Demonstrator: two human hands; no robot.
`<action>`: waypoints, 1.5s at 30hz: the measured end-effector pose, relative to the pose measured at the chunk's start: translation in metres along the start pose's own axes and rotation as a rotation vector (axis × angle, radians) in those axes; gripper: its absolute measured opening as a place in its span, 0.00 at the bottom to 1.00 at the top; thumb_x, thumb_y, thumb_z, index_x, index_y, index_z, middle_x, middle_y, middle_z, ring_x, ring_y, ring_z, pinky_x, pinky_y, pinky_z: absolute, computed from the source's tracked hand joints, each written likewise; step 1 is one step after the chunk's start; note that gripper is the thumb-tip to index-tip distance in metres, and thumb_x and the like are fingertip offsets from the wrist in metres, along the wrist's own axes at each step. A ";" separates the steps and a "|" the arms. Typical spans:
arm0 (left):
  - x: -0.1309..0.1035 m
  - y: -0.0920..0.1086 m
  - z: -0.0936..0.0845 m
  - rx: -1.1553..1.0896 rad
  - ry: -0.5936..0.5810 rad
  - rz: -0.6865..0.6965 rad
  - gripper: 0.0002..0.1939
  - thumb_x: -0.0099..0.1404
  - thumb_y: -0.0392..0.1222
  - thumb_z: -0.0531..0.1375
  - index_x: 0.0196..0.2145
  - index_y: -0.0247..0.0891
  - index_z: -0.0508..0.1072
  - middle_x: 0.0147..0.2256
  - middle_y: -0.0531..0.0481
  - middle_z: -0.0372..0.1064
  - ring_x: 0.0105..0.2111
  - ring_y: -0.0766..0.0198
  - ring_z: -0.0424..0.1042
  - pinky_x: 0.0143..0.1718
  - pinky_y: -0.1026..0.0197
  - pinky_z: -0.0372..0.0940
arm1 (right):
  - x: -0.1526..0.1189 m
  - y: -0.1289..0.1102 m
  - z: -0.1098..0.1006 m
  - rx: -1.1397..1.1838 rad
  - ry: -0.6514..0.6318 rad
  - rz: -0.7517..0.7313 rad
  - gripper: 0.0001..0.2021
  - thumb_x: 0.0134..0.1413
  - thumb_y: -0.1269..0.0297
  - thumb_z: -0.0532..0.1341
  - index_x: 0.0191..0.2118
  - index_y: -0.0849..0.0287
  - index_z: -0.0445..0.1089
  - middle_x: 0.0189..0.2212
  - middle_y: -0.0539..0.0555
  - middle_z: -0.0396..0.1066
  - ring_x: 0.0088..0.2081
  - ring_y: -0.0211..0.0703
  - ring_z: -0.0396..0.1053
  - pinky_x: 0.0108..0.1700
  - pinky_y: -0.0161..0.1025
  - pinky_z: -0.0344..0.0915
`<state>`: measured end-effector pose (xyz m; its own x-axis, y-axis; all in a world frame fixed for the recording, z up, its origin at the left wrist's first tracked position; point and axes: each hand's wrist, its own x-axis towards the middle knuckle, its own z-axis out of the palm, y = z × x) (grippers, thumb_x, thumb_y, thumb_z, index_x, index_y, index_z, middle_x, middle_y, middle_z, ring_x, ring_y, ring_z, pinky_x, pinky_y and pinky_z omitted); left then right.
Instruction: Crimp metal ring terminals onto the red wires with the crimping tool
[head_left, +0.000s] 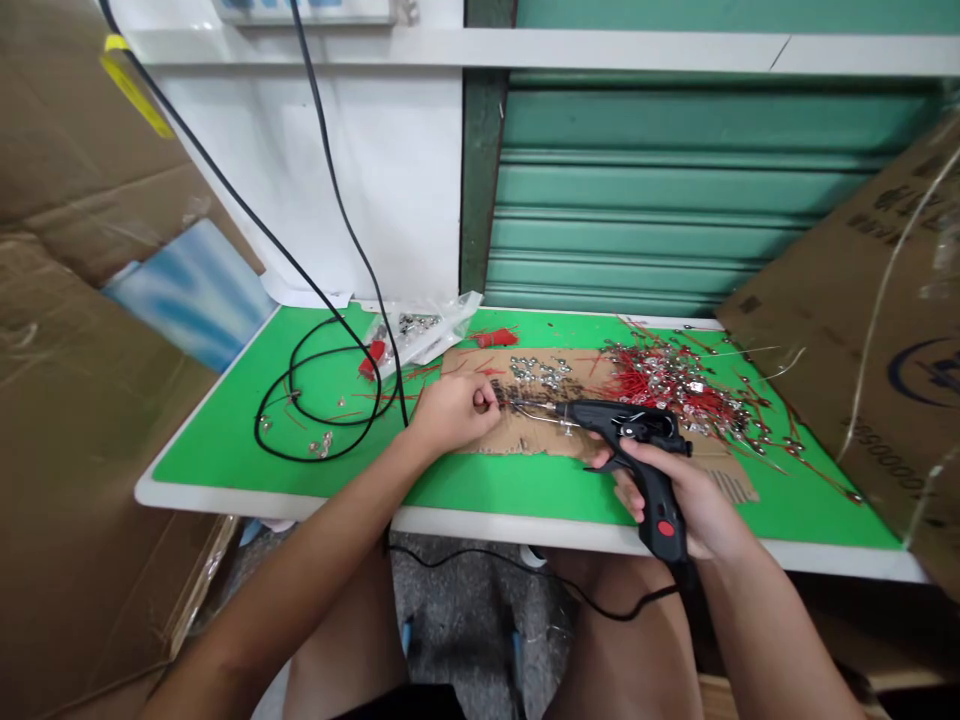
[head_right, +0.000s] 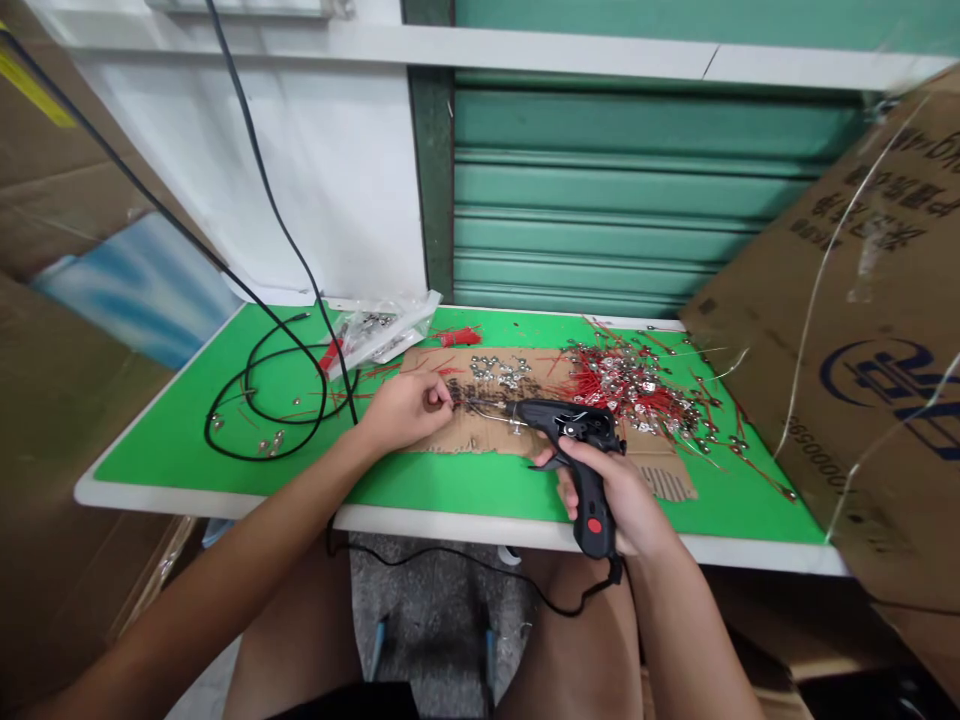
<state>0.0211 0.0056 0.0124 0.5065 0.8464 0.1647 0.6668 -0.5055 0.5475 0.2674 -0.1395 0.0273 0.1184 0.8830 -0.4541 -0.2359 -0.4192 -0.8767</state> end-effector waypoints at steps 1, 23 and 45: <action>0.000 0.000 0.000 -0.001 -0.001 0.006 0.03 0.58 0.39 0.63 0.29 0.39 0.77 0.30 0.52 0.75 0.33 0.62 0.73 0.34 0.62 0.63 | 0.000 0.001 -0.001 0.006 0.008 0.002 0.18 0.48 0.48 0.72 0.33 0.60 0.79 0.17 0.51 0.67 0.16 0.36 0.58 0.16 0.32 0.55; 0.000 -0.002 0.000 -0.017 -0.016 0.028 0.03 0.57 0.39 0.63 0.30 0.38 0.76 0.31 0.51 0.76 0.32 0.63 0.72 0.33 0.63 0.62 | -0.002 -0.002 0.001 -0.070 0.037 0.056 0.22 0.41 0.43 0.73 0.29 0.59 0.77 0.14 0.50 0.63 0.15 0.36 0.58 0.14 0.31 0.53; 0.001 -0.002 0.000 -0.003 -0.014 0.002 0.03 0.57 0.39 0.63 0.30 0.39 0.78 0.31 0.52 0.77 0.31 0.62 0.73 0.32 0.62 0.62 | -0.004 -0.001 0.001 0.174 0.032 -0.139 0.10 0.51 0.57 0.66 0.38 0.55 0.78 0.29 0.55 0.72 0.17 0.35 0.49 0.16 0.38 0.53</action>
<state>0.0201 0.0073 0.0113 0.5155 0.8428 0.1546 0.6638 -0.5069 0.5499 0.2664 -0.1423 0.0295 0.1915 0.9213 -0.3383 -0.3779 -0.2489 -0.8918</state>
